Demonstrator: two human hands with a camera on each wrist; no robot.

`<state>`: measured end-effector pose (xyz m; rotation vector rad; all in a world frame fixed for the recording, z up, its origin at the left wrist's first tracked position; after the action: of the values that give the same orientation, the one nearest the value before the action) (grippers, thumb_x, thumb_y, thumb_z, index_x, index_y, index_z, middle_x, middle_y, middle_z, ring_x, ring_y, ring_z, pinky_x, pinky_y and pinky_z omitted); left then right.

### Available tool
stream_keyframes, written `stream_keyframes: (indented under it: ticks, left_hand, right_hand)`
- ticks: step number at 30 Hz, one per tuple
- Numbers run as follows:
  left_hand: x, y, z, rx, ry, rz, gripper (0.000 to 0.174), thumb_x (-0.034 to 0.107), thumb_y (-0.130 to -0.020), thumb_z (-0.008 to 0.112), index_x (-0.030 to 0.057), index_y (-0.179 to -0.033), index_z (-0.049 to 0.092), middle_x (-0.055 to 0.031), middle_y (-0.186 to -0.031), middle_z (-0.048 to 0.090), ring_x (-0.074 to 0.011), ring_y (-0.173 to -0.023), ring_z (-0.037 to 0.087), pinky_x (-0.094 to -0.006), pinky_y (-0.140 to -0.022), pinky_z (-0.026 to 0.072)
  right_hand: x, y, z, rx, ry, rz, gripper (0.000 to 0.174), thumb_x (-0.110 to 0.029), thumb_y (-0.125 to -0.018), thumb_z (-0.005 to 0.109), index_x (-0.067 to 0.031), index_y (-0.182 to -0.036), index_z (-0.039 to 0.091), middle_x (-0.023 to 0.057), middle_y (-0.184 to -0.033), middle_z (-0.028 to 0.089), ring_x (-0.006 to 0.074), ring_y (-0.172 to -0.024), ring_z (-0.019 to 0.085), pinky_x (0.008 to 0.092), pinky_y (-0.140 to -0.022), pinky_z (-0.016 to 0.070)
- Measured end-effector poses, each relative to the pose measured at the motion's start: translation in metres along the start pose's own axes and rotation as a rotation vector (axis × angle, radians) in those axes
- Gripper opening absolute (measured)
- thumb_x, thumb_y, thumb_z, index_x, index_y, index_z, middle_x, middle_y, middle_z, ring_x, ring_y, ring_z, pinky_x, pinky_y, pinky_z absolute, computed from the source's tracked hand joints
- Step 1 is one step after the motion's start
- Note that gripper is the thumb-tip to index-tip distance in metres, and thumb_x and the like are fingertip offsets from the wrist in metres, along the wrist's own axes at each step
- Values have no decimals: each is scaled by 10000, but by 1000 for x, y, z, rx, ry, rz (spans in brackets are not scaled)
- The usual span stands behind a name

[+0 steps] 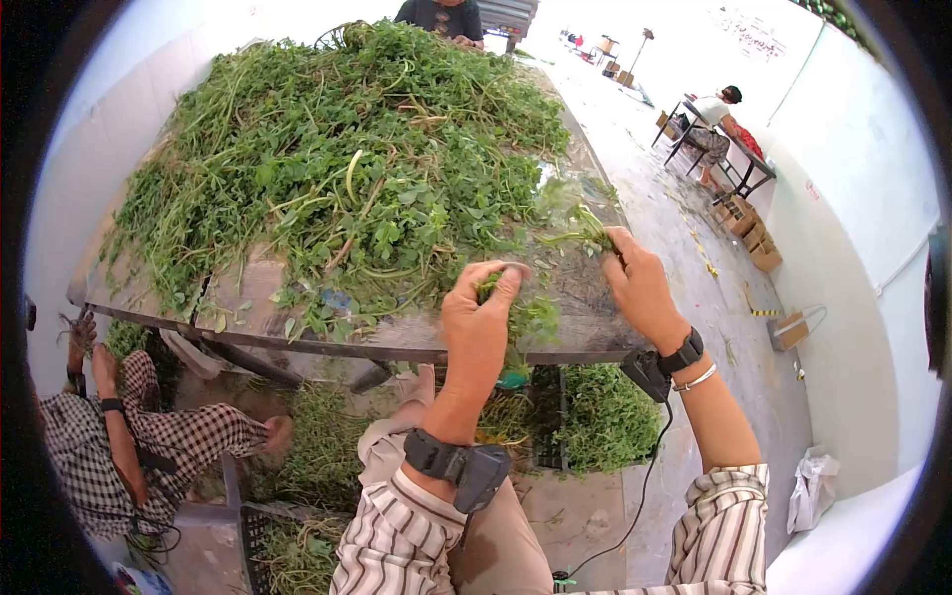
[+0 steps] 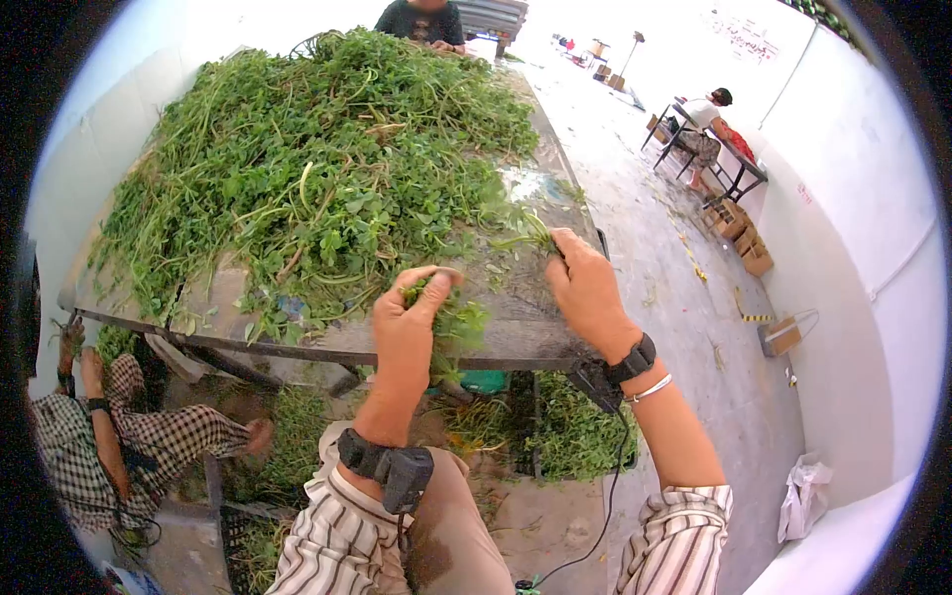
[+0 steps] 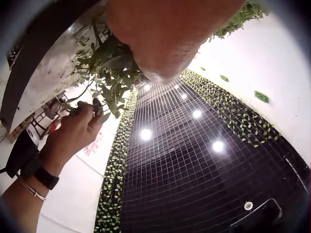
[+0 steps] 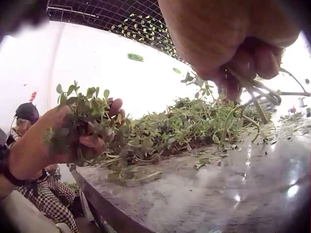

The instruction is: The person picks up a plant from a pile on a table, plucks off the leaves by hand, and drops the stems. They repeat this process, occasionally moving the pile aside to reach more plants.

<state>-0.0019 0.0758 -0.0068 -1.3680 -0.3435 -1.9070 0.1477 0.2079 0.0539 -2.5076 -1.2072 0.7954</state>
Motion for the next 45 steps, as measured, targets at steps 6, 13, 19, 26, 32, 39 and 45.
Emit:
stream_keyframes:
  ticks: [6, 13, 19, 26, 32, 39, 45]
  left_hand:
    - [19, 11, 18, -162, -314, 160, 211, 104, -882, 570, 36, -1076, 619, -75, -1038, 628, -146, -912, 571, -260, -801, 430]
    - [11, 14, 23, -203, -480, 286, 358, 31, -864, 543, 71, -1220, 533, -122, -1132, 589, -244, -998, 577, -303, -852, 436]
    - [4, 12, 24, -206, -568, 373, 290, 2, -815, 554, 46, -1102, 564, -139, -990, 588, -325, -895, 572, -370, -741, 458]
    - [12, 17, 29, -208, -617, 437, 162, 36, -810, 559, -1, -968, 561, -163, -876, 560, -361, -788, 549, -376, -671, 448]
    - [7, 18, 30, -258, -578, 378, 100, 62, -820, 518, -19, -857, 563, -143, -781, 551, -301, -726, 554, -343, -648, 433]
    - [14, 7, 10, -143, -37, -45, 152, 133, -874, 486, 44, -813, 594, 46, -796, 514, -63, -709, 441, -214, -654, 376]
    - [-2, 1, 8, -108, 313, -219, 117, 150, -872, 493, 78, -858, 585, 0, -853, 542, -103, -770, 490, -247, -713, 410]
  right_hand:
    - [-23, 11, -1, 45, 113, -243, 259, -41, -797, 508, -22, -1052, 550, 175, -941, 579, 379, -817, 571, 422, -697, 482]
    - [-48, 18, -2, -33, 200, -357, 296, -2, -752, 578, -42, -1044, 563, 144, -947, 575, 344, -766, 588, 389, -633, 498]
    - [-61, 22, -6, -40, 148, -392, 285, -9, -748, 595, -31, -1030, 564, 128, -880, 560, 326, -773, 585, 380, -637, 489]
    - [-59, 21, -12, -21, 206, -425, 269, -15, -763, 576, -33, -1031, 561, 125, -861, 550, 310, -751, 578, 372, -627, 483]
    - [-28, 9, -8, -47, 288, -313, 228, -24, -797, 522, -22, -1019, 573, 161, -842, 571, 339, -770, 574, 388, -664, 480]
    - [58, 3, -51, 170, -251, 207, 185, -117, -867, 500, 28, -936, 591, 67, -757, 592, 159, -599, 532, 273, -543, 415]
    - [41, 17, -60, 212, -825, 482, 117, -148, -892, 492, -54, -914, 559, -53, -618, 403, 9, -470, 284, 185, -396, 201]
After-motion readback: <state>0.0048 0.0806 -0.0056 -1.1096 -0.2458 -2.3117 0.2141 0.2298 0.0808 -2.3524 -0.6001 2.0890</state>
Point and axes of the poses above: each hand's wrist, its own y-axis away from the middle knuckle, its own z-axis out of the palm, x = y × z, the point moved 4 cm from there along -y, towards the middle knuckle
